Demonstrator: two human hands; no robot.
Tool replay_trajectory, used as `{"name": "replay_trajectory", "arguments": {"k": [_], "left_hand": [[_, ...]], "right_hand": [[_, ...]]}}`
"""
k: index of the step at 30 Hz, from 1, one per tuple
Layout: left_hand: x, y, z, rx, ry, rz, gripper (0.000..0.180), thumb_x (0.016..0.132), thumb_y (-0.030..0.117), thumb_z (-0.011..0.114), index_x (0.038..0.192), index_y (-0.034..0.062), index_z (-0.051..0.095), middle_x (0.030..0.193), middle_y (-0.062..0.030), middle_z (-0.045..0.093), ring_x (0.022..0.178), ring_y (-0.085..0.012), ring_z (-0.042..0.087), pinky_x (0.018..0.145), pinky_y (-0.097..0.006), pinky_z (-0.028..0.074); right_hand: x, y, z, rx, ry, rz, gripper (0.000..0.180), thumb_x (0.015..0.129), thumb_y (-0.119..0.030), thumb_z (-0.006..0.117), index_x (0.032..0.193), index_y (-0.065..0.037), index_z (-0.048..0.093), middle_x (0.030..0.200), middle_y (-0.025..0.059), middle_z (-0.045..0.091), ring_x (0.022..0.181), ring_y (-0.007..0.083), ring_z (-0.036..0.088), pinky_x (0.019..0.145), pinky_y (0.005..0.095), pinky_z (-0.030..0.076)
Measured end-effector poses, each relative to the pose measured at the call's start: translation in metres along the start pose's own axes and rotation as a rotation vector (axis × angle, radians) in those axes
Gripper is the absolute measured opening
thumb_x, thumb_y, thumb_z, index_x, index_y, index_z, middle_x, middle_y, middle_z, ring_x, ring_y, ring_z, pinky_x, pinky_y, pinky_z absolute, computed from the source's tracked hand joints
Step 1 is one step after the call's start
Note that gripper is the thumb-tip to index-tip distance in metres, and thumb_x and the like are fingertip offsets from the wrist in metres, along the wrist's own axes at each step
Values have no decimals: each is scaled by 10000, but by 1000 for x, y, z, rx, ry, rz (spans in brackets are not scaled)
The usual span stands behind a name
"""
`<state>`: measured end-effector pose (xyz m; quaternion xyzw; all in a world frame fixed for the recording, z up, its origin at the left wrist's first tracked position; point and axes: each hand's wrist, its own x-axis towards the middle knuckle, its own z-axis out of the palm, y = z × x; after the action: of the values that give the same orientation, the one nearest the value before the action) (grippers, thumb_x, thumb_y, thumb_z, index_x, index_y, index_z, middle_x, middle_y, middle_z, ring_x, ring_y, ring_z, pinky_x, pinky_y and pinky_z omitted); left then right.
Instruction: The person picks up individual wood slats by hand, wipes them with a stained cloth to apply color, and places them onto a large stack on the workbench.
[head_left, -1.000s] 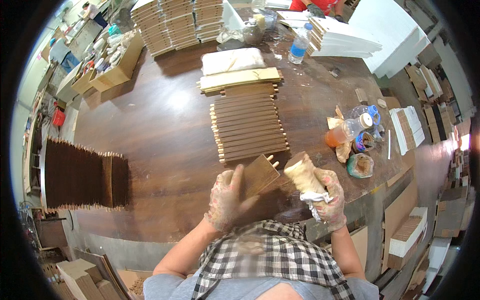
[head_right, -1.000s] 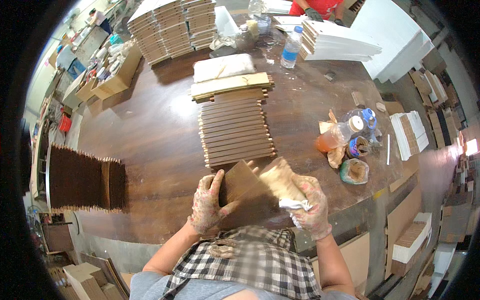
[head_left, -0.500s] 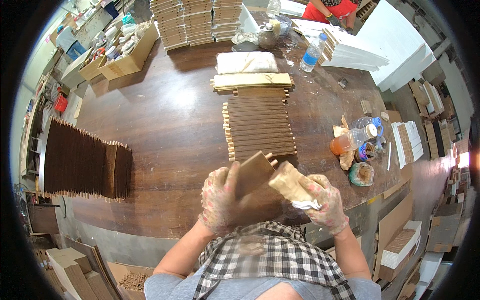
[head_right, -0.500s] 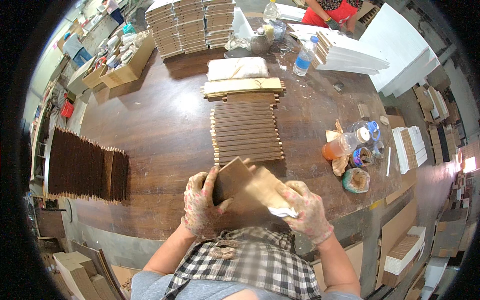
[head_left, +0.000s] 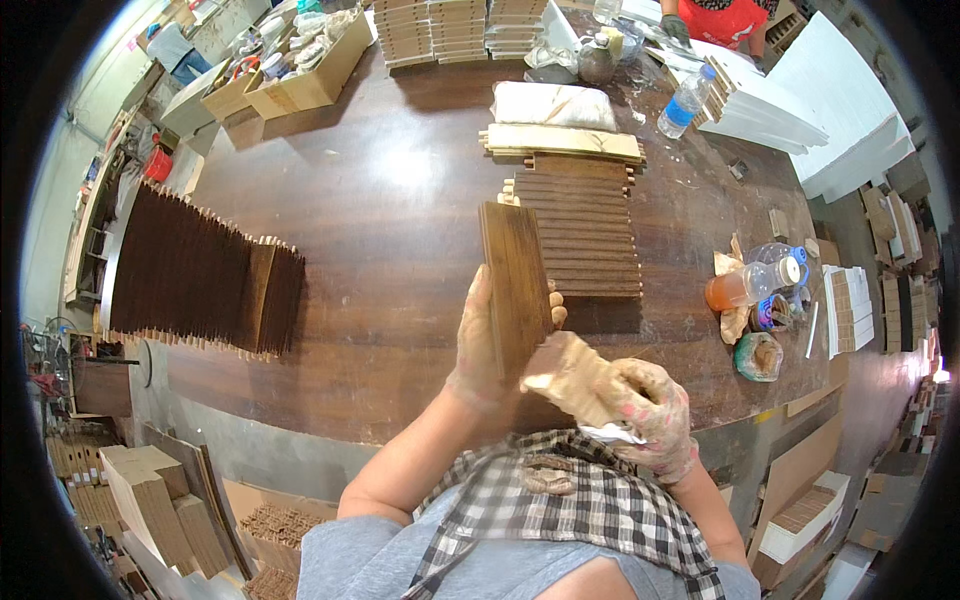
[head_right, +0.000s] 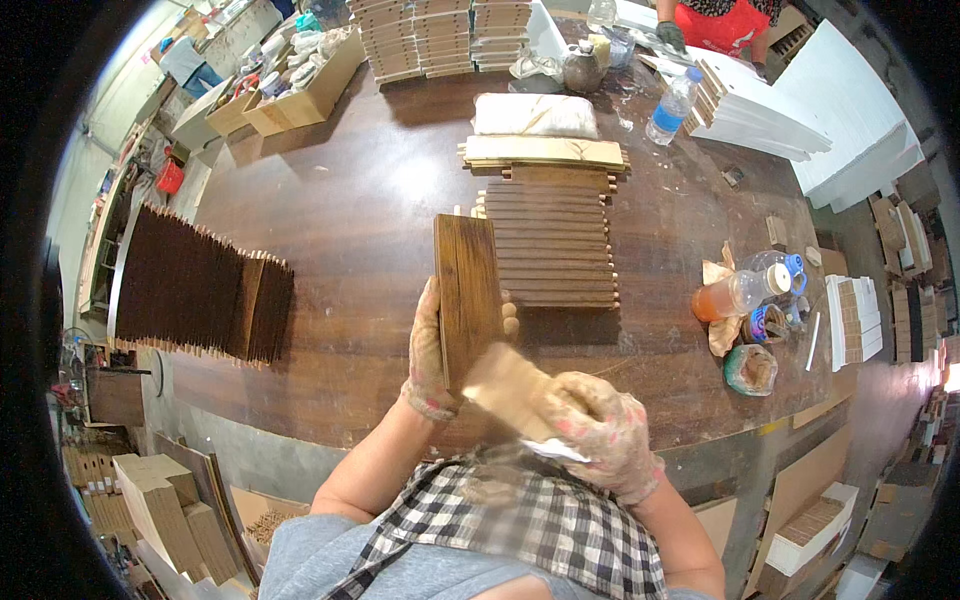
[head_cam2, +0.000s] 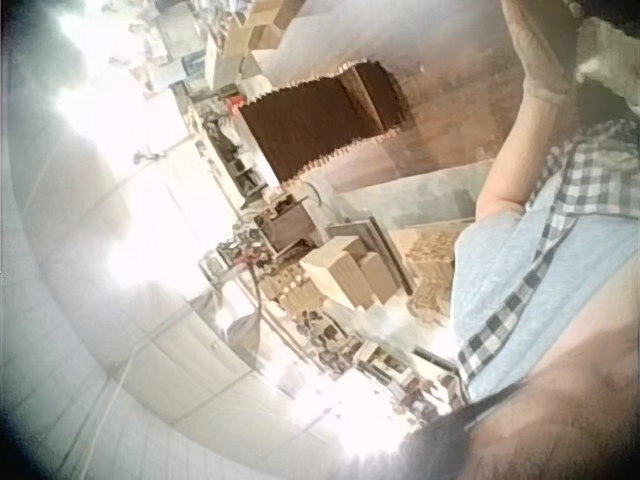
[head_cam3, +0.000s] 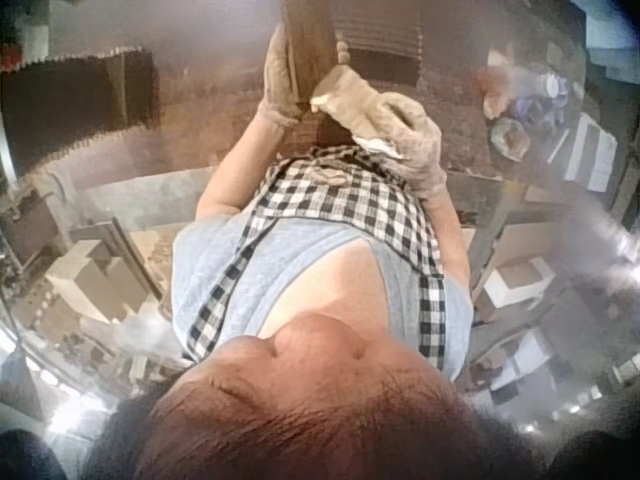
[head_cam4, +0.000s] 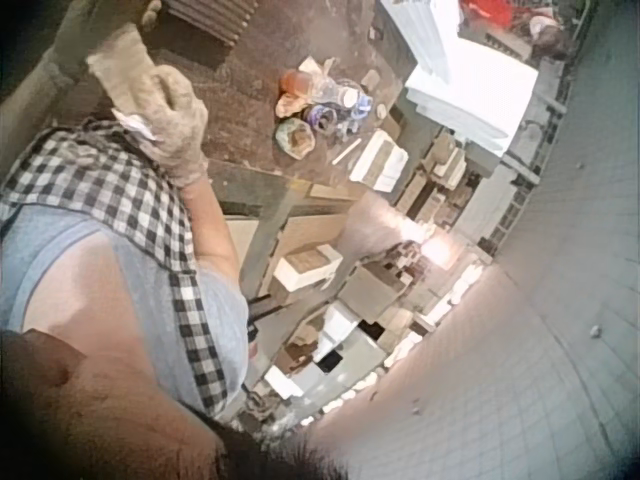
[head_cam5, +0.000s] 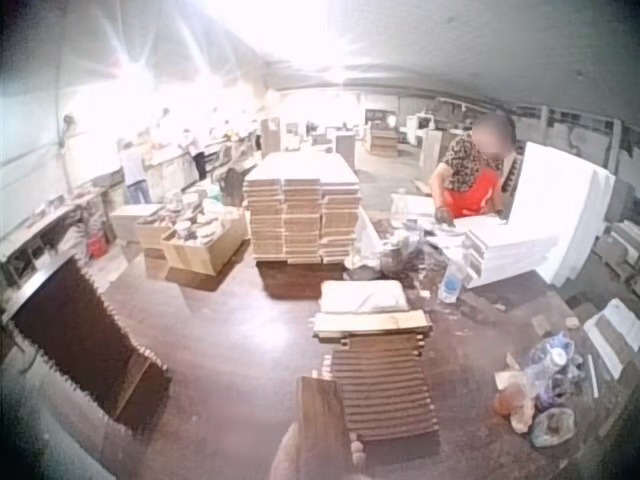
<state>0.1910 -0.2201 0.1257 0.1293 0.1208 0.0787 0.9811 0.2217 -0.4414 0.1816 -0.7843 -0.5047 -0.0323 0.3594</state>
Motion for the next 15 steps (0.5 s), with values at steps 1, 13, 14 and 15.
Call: {"name": "replay_trajectory", "arguments": {"k": [1,13,14,15], "left_hand": [[2,-1,-6,-4,11,-7,558,974,507,534,1225,9,534,1022,-156,604,902,-273,612,825,-410,560],[7,-5,-4,-146,-13,2,536,990,504,500,1223,21,515,1048,-159,576,928,-264,592,842,-412,543],[9,-3,-1,-131,-38,3,591,979,520,506,1251,-4,521,1089,-184,582,959,-282,589,875,-428,541],[7,-1,3,-103,15,-1,564,994,517,472,1235,10,528,1077,-169,592,937,-266,598,852,-415,543]], "right_hand": [[3,-2,1,-25,-46,-33,395,735,-275,795,1105,-175,701,1139,102,633,915,286,679,724,372,577],[-5,7,-9,-151,-141,-71,400,710,-276,813,1078,-167,700,1100,110,645,898,306,692,712,382,586],[-6,9,-8,-176,-161,-70,411,710,-286,809,1087,-166,700,1110,113,641,914,307,688,726,385,584],[-9,11,-8,-200,-183,-70,421,710,-296,805,1096,-166,700,1120,116,637,929,308,684,739,388,582]]}}
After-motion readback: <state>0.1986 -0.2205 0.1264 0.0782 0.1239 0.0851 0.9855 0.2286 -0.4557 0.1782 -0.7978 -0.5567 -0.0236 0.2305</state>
